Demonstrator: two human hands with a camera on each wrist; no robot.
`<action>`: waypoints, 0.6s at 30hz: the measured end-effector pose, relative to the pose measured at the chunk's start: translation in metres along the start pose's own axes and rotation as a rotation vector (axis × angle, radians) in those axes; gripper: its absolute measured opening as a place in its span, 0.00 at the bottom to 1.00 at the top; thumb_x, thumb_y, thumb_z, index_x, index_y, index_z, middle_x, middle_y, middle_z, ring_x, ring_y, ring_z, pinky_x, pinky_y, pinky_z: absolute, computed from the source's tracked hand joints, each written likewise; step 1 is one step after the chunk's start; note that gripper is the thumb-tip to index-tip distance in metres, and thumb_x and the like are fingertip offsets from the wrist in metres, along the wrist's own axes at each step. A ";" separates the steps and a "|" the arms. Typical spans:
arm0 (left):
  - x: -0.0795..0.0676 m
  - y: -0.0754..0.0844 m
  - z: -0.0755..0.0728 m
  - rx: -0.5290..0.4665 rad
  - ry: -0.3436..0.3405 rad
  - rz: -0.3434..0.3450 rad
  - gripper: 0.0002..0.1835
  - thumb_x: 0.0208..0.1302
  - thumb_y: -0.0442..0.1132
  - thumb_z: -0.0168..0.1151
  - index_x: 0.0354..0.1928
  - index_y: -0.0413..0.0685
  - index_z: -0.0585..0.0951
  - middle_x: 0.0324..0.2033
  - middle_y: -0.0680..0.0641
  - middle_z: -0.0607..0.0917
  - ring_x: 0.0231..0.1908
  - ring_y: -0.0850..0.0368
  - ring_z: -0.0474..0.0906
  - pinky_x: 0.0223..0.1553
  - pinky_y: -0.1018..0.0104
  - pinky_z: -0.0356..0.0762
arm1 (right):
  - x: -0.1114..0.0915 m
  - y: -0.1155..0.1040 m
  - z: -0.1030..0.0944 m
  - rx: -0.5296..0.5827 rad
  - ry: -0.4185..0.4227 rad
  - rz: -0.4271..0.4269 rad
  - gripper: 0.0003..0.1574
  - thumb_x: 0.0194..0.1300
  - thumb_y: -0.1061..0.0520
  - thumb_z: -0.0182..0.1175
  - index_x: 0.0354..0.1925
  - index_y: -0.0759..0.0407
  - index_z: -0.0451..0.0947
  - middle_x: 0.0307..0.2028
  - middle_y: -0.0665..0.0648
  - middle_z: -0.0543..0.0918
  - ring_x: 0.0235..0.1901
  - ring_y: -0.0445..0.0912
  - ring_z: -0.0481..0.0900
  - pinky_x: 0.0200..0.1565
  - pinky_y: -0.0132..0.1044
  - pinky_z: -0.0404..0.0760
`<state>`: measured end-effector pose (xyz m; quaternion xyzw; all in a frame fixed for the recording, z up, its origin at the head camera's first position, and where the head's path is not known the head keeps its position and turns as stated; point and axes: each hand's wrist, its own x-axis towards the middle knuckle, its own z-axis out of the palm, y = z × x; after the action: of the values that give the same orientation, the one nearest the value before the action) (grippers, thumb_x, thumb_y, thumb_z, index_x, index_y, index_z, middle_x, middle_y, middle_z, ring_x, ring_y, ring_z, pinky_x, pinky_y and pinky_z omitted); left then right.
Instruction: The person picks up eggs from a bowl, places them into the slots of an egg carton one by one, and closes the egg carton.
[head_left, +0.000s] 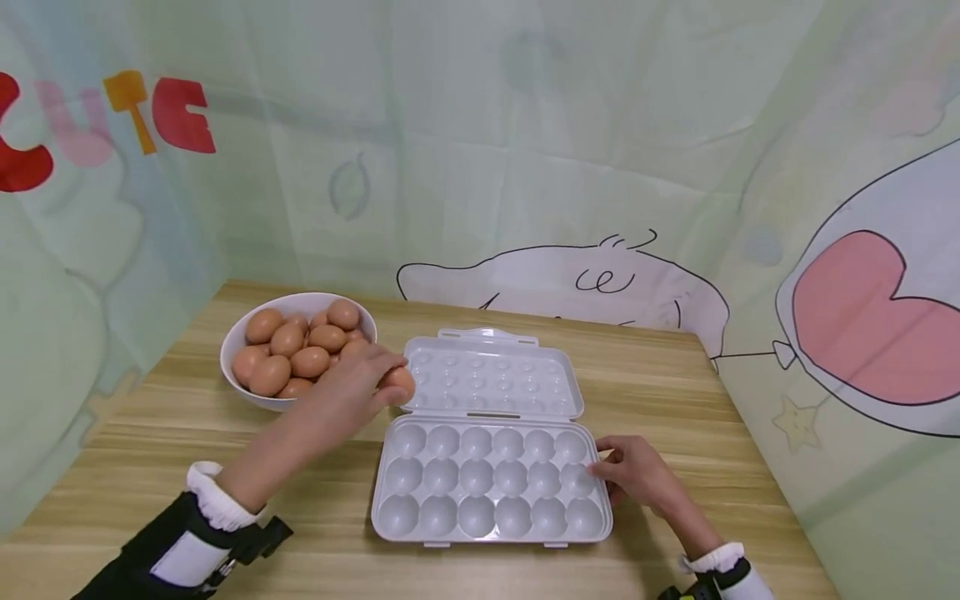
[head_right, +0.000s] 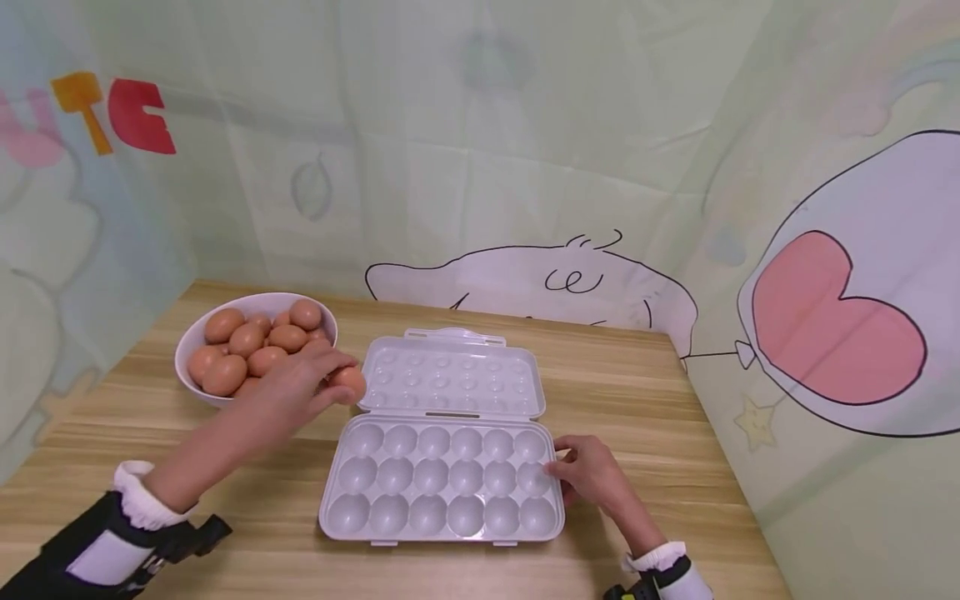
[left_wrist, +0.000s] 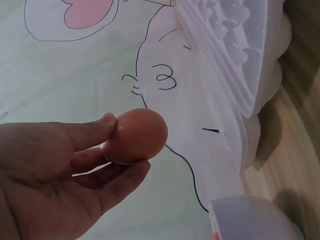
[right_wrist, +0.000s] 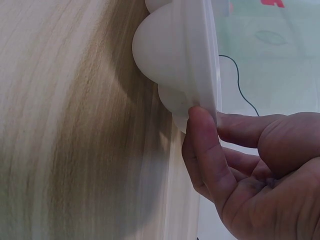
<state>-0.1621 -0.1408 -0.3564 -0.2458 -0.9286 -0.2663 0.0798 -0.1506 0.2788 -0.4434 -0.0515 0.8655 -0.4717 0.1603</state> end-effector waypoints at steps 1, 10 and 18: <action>0.000 0.000 0.005 0.000 -0.013 0.001 0.19 0.68 0.34 0.68 0.57 0.31 0.81 0.52 0.35 0.82 0.55 0.39 0.78 0.58 0.45 0.76 | 0.000 -0.001 -0.001 0.002 0.000 -0.005 0.25 0.66 0.70 0.66 0.57 0.82 0.74 0.29 0.59 0.85 0.21 0.50 0.84 0.24 0.48 0.85; -0.001 -0.004 0.048 0.071 -0.075 0.045 0.13 0.64 0.33 0.71 0.48 0.34 0.84 0.40 0.44 0.83 0.43 0.48 0.80 0.48 0.53 0.81 | 0.000 -0.001 -0.002 -0.008 0.011 0.025 0.23 0.66 0.70 0.66 0.57 0.80 0.75 0.28 0.58 0.84 0.22 0.50 0.84 0.25 0.46 0.85; -0.007 -0.009 0.073 0.039 -0.051 0.067 0.07 0.58 0.26 0.68 0.39 0.37 0.83 0.32 0.49 0.78 0.35 0.54 0.76 0.39 0.59 0.79 | 0.000 0.001 0.000 0.002 0.019 0.025 0.23 0.65 0.70 0.66 0.57 0.80 0.75 0.28 0.58 0.84 0.22 0.49 0.84 0.25 0.48 0.86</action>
<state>-0.1623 -0.1118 -0.4240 -0.2819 -0.9266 -0.2388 0.0698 -0.1504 0.2793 -0.4440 -0.0362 0.8671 -0.4711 0.1580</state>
